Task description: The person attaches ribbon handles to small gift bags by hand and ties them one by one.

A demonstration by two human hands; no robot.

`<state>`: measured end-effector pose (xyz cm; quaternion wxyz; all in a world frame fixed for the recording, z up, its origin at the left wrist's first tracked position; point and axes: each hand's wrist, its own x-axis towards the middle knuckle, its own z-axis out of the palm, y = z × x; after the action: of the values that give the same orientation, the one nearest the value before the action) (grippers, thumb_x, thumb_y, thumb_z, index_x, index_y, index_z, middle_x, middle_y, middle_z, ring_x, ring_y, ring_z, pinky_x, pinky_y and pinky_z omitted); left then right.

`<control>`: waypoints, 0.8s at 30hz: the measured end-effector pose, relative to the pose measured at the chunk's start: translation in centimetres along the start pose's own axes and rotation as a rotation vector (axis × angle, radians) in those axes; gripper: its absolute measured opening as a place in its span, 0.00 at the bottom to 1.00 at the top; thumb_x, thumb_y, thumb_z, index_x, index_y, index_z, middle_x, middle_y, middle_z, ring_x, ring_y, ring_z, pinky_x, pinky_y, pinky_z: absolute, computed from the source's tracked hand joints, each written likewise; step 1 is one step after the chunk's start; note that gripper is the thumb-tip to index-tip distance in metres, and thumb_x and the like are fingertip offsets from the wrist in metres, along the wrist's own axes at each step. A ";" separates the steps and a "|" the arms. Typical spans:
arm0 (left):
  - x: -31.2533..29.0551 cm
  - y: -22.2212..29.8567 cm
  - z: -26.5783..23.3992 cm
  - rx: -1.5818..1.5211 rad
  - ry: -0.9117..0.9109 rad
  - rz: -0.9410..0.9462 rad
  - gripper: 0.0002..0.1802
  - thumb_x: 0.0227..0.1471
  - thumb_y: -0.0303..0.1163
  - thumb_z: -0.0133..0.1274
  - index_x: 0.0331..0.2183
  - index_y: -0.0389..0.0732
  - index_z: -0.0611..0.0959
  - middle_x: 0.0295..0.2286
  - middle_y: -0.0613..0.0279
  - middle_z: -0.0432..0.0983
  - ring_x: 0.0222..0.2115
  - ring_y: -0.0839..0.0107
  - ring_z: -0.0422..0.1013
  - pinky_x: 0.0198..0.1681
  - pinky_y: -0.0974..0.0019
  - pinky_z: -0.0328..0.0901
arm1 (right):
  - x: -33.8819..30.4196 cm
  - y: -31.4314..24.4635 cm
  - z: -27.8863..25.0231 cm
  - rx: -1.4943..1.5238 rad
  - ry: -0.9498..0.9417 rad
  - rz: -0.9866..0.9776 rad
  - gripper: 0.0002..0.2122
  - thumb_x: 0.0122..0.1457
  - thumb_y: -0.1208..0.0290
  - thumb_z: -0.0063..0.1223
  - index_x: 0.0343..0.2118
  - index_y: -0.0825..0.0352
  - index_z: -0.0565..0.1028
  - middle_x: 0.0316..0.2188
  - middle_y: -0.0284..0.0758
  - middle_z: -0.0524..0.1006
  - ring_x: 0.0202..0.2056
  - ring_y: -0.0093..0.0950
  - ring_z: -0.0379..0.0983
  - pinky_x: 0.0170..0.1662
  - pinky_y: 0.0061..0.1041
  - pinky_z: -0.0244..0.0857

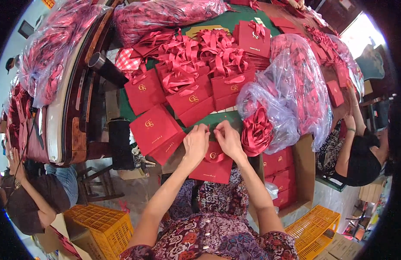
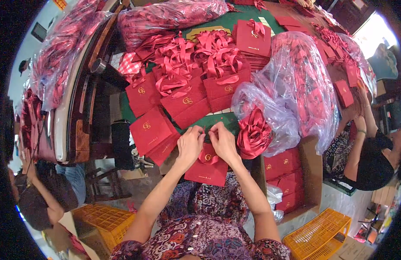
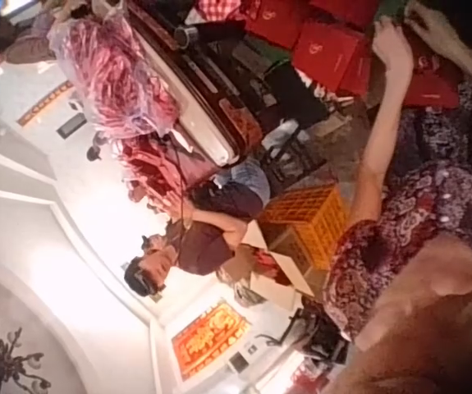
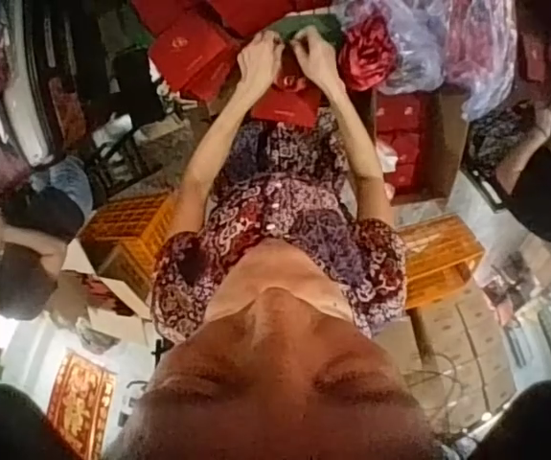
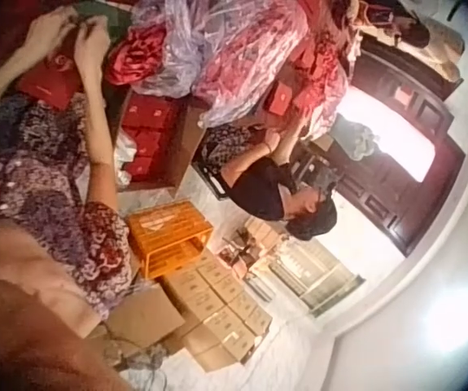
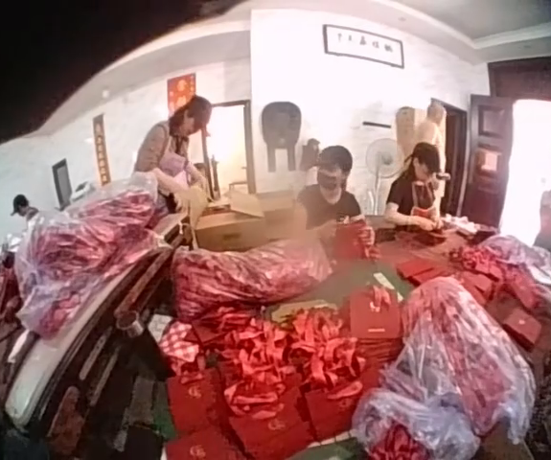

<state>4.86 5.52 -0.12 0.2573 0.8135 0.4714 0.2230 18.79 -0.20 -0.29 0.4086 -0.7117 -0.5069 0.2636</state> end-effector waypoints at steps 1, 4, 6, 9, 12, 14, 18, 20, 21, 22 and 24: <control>0.1 -0.1 0.2 -0.003 0.000 0.003 0.09 0.51 0.30 0.58 0.35 0.39 0.78 0.29 0.50 0.76 0.29 0.48 0.75 0.30 0.50 0.69 | 0.0 0.4 0.1 0.061 0.012 0.040 0.07 0.57 0.76 0.56 0.37 0.68 0.71 0.29 0.46 0.78 0.33 0.45 0.77 0.35 0.39 0.69; 0.0 -0.2 0.5 -0.044 0.028 0.008 0.07 0.51 0.30 0.58 0.32 0.39 0.78 0.27 0.52 0.76 0.28 0.50 0.75 0.30 0.51 0.69 | 0.0 1.1 0.2 0.076 0.046 0.010 0.07 0.58 0.74 0.56 0.37 0.70 0.75 0.31 0.45 0.79 0.33 0.43 0.78 0.36 0.36 0.71; -0.1 0.0 0.5 -0.092 0.073 0.028 0.05 0.51 0.29 0.57 0.31 0.39 0.78 0.25 0.53 0.75 0.27 0.52 0.75 0.29 0.52 0.68 | 0.0 1.0 0.3 0.031 0.069 -0.060 0.07 0.58 0.74 0.56 0.38 0.70 0.77 0.31 0.45 0.80 0.33 0.43 0.79 0.37 0.34 0.71; -0.7 0.4 0.0 -0.137 0.056 0.034 0.04 0.51 0.28 0.56 0.29 0.39 0.78 0.25 0.53 0.75 0.27 0.51 0.74 0.31 0.52 0.68 | 0.0 0.5 0.2 0.047 0.031 0.041 0.08 0.59 0.73 0.55 0.38 0.71 0.79 0.33 0.44 0.81 0.34 0.37 0.80 0.38 0.31 0.72; -1.1 0.9 -0.5 -0.152 0.043 0.044 0.03 0.51 0.27 0.55 0.29 0.39 0.78 0.26 0.53 0.75 0.29 0.50 0.74 0.33 0.52 0.67 | -0.1 0.6 0.0 0.301 -0.090 0.131 0.09 0.60 0.71 0.55 0.38 0.71 0.79 0.32 0.39 0.82 0.34 0.26 0.79 0.39 0.27 0.71; -1.2 1.2 -0.7 -0.159 0.060 0.080 0.03 0.51 0.27 0.55 0.28 0.39 0.78 0.26 0.53 0.74 0.29 0.51 0.73 0.34 0.53 0.67 | -0.1 1.3 -0.4 0.293 -0.119 0.096 0.09 0.60 0.71 0.55 0.37 0.71 0.79 0.31 0.38 0.82 0.33 0.26 0.79 0.38 0.27 0.71; -2.5 0.8 -2.1 -0.154 0.196 0.236 0.07 0.52 0.28 0.55 0.36 0.41 0.82 0.34 0.57 0.74 0.38 0.53 0.71 0.40 0.53 0.65 | -0.1 0.5 -1.4 0.401 -0.118 0.008 0.07 0.63 0.71 0.52 0.37 0.71 0.76 0.28 0.29 0.76 0.30 0.18 0.71 0.36 0.19 0.66; -3.8 0.6 -2.9 -0.168 0.220 0.203 0.19 0.55 0.27 0.53 0.49 0.39 0.77 0.44 0.50 0.72 0.45 0.50 0.68 0.49 0.52 0.64 | -0.2 -0.4 -2.7 0.606 -0.134 0.123 0.07 0.66 0.71 0.49 0.38 0.68 0.75 0.26 0.22 0.71 0.28 0.12 0.65 0.34 0.14 0.60; -4.4 0.6 -3.1 -0.225 0.240 0.203 0.22 0.56 0.27 0.52 0.53 0.37 0.73 0.47 0.46 0.71 0.48 0.48 0.67 0.52 0.51 0.63 | 0.0 -0.1 -3.1 0.650 -0.104 0.147 0.06 0.67 0.70 0.49 0.38 0.67 0.75 0.25 0.21 0.70 0.27 0.11 0.63 0.31 0.14 0.58; -5.2 0.3 -3.4 -0.365 0.080 0.032 0.28 0.57 0.29 0.51 0.58 0.35 0.65 0.50 0.40 0.70 0.52 0.46 0.67 0.55 0.51 0.62 | 0.0 0.1 -3.5 0.677 -0.094 0.166 0.06 0.67 0.70 0.48 0.38 0.67 0.75 0.24 0.20 0.69 0.26 0.11 0.62 0.30 0.14 0.57; -5.9 0.0 -4.0 -0.510 -0.111 0.022 0.33 0.56 0.32 0.54 0.59 0.35 0.62 0.51 0.39 0.70 0.53 0.45 0.68 0.54 0.52 0.63 | 0.1 -0.1 -3.9 0.719 -0.070 0.194 0.06 0.67 0.70 0.48 0.38 0.66 0.74 0.23 0.19 0.68 0.25 0.11 0.61 0.29 0.14 0.55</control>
<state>-0.24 1.14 2.25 0.4771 0.7384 0.3761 0.2927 21.85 -1.32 1.86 0.5882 -0.5580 -0.3259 0.4863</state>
